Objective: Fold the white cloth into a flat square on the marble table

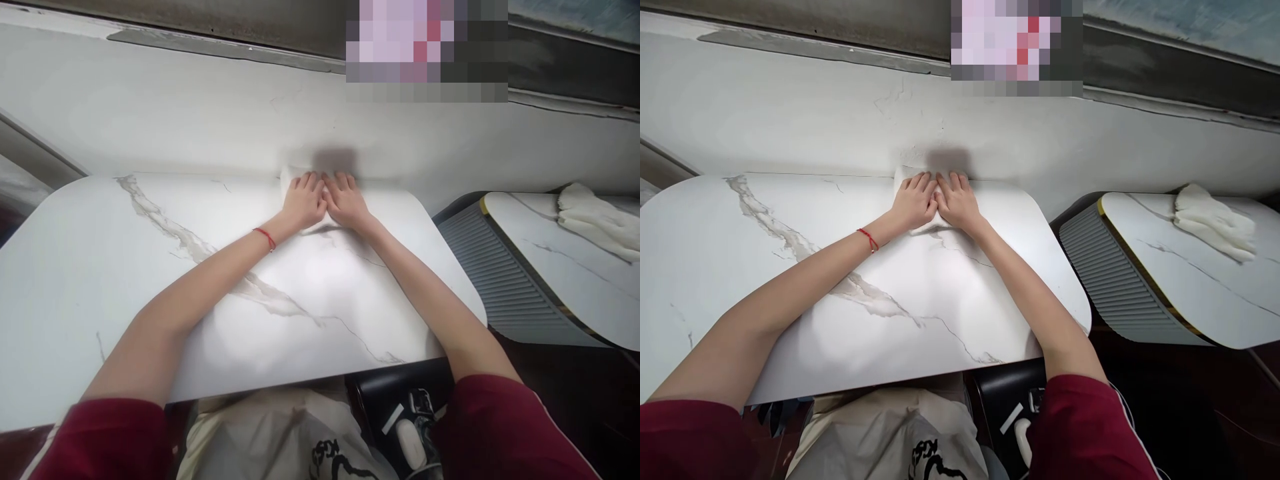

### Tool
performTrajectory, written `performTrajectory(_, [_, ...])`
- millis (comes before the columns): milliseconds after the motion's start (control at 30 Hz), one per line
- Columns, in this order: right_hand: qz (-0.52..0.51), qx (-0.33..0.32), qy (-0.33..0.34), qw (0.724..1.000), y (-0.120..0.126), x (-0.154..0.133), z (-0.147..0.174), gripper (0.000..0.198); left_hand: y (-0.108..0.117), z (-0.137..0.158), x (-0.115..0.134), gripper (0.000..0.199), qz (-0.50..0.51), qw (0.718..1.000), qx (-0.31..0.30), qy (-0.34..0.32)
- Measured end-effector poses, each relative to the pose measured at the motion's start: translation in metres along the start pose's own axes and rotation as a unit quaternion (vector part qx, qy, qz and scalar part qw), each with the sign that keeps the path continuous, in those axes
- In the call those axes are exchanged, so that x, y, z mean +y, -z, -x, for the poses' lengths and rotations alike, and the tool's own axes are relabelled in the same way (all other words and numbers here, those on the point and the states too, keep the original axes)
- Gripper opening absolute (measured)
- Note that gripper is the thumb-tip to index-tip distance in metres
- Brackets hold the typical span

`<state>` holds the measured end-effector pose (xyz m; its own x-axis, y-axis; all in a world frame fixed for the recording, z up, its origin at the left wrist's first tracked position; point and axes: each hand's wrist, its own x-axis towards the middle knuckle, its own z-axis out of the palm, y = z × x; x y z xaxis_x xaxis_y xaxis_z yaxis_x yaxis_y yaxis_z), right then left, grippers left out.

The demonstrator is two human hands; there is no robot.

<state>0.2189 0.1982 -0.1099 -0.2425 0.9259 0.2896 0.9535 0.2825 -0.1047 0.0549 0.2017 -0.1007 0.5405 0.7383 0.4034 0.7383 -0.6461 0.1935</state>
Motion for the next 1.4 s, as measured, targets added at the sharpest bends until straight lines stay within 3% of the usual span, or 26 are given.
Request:
performTrajectory(233, [-0.021,0.027,0.004,0.999,-0.005,0.004,-0.001,0.065,0.0,0.0,-0.002,0.053,-0.019,1.0,-0.005,0.006])
performTrajectory(900, [-0.009,0.006,-0.01,1.0,0.01,-0.017,0.025,0.06,0.01,0.021,0.006,0.054,-0.055,0.998,-0.021,0.016])
performTrajectory(1133, [-0.037,0.018,0.011,0.999,0.013,-0.036,0.06,0.061,0.02,0.063,0.016,0.055,-0.061,0.998,-0.012,-0.009])
performTrajectory(1400, [0.003,0.003,0.024,1.0,0.039,-0.095,0.147,0.062,0.059,0.143,0.049,0.057,-0.094,0.993,-0.043,-0.064])
